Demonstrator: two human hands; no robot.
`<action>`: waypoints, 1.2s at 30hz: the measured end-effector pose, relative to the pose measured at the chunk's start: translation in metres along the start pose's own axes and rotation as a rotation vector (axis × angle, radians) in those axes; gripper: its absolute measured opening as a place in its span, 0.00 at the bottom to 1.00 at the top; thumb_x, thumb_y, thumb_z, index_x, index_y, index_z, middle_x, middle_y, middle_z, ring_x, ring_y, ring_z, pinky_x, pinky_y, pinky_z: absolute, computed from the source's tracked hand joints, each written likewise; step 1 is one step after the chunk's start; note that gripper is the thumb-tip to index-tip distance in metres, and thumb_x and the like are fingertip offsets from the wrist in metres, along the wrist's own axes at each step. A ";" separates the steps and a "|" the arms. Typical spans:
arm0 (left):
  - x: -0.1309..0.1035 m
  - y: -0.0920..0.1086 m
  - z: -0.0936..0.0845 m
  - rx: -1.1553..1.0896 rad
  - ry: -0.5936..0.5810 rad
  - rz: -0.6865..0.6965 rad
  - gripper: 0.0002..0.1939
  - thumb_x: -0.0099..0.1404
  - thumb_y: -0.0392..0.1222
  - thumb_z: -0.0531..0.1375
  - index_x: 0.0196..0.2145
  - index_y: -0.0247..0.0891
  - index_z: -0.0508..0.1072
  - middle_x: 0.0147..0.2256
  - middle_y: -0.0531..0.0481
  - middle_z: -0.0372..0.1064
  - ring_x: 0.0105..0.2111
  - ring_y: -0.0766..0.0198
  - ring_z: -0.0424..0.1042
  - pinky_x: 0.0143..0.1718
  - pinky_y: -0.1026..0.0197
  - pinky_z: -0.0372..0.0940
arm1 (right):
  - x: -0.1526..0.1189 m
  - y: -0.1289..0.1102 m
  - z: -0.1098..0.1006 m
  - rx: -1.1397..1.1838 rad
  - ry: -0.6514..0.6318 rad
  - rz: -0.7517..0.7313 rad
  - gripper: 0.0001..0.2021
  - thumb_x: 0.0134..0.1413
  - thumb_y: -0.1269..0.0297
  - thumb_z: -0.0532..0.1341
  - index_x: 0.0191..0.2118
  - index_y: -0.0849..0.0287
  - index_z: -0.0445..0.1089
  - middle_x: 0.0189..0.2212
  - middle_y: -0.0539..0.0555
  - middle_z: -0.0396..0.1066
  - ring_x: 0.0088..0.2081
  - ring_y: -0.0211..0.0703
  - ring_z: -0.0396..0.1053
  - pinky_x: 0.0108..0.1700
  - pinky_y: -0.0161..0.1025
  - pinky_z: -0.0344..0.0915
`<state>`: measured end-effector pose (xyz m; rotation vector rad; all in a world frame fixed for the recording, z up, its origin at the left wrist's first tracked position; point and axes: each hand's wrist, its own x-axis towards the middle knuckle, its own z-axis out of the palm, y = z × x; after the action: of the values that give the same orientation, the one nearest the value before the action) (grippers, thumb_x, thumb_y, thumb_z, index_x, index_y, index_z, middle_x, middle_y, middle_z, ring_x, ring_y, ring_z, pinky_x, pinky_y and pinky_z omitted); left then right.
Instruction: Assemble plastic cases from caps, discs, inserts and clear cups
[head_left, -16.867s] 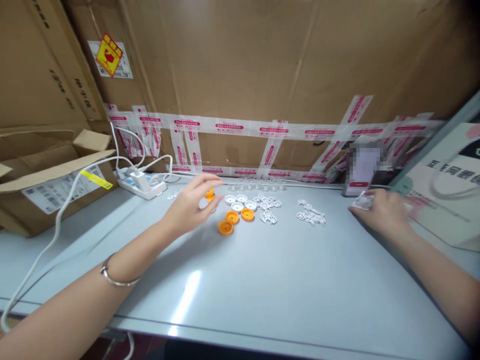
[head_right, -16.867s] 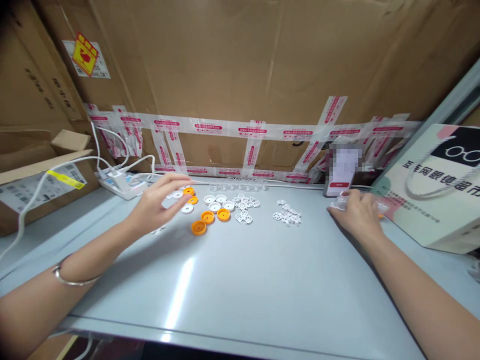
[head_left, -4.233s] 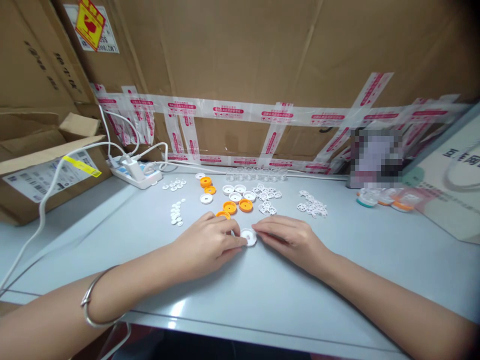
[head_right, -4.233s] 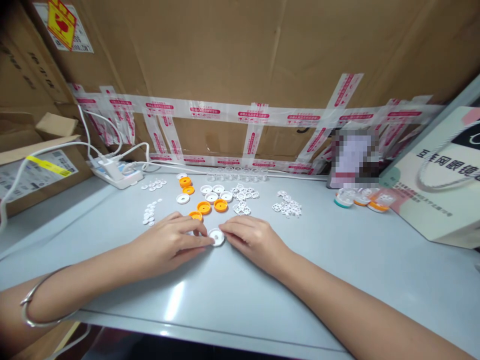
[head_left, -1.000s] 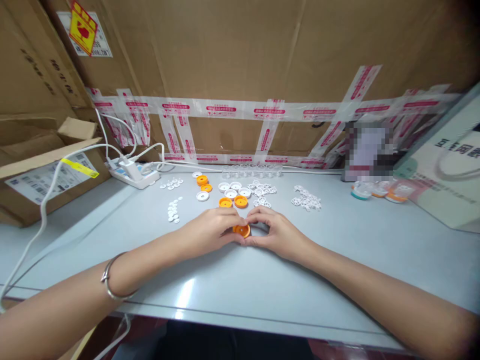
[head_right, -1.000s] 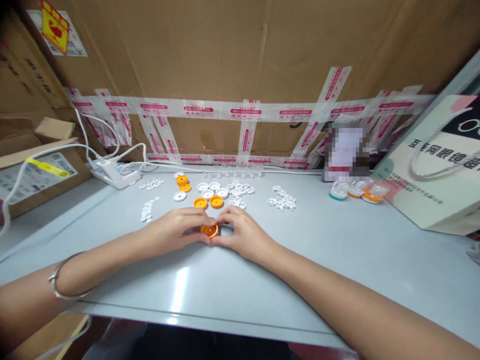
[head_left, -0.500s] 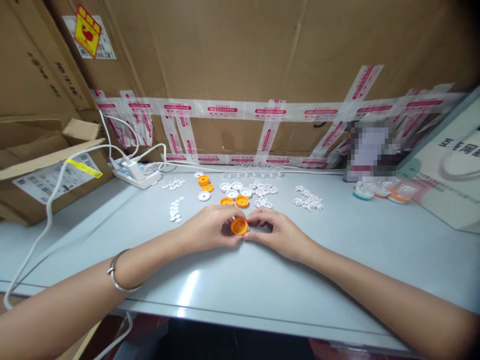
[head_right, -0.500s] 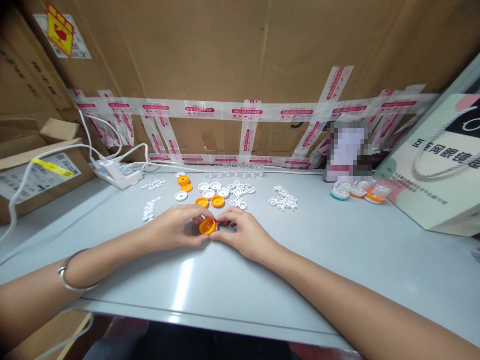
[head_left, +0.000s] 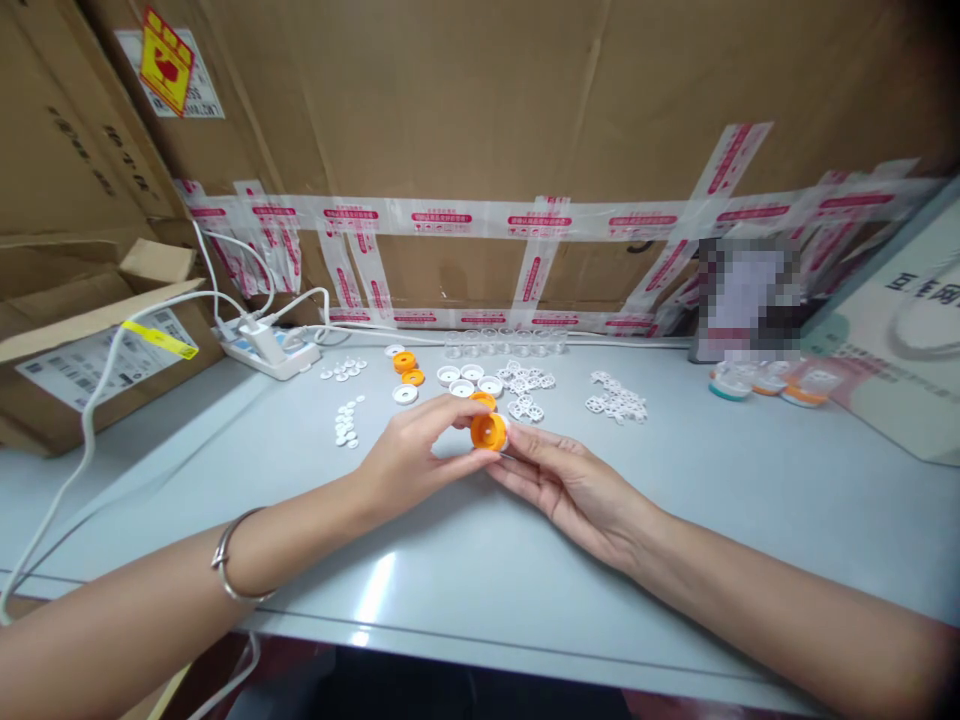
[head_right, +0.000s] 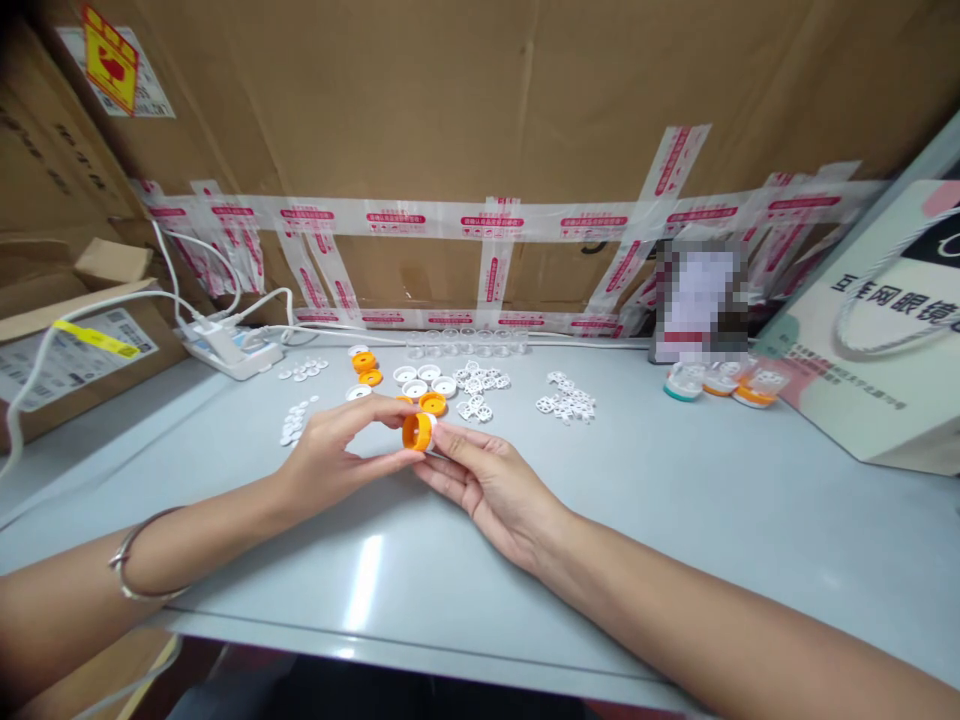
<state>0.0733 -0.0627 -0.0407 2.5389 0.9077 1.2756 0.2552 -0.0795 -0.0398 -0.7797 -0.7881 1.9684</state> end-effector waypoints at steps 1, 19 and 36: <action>0.000 0.000 0.000 0.015 -0.005 0.021 0.14 0.59 0.38 0.62 0.43 0.35 0.68 0.38 0.46 0.73 0.38 0.65 0.72 0.41 0.63 0.67 | 0.000 0.000 0.000 0.008 0.016 -0.005 0.07 0.51 0.69 0.63 0.37 0.62 0.75 0.37 0.53 0.76 0.40 0.38 0.73 0.52 0.37 0.66; -0.005 0.000 -0.001 -0.005 -0.138 0.045 0.09 0.62 0.36 0.57 0.42 0.37 0.66 0.42 0.44 0.70 0.44 0.63 0.69 0.46 0.61 0.65 | 0.002 0.001 -0.006 -0.118 -0.007 0.065 0.08 0.50 0.64 0.64 0.36 0.60 0.76 0.36 0.53 0.76 0.39 0.37 0.73 0.52 0.36 0.65; -0.008 -0.003 -0.008 0.087 -0.373 -0.175 0.19 0.58 0.46 0.60 0.45 0.35 0.68 0.37 0.45 0.68 0.35 0.60 0.68 0.38 0.60 0.64 | 0.021 -0.112 -0.104 -1.729 0.508 -0.315 0.13 0.40 0.55 0.64 0.31 0.58 0.73 0.28 0.55 0.72 0.27 0.45 0.66 0.31 0.40 0.58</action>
<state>0.0620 -0.0666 -0.0422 2.5672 1.0846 0.6956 0.3782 0.0114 -0.0217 -1.7873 -2.0397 0.3274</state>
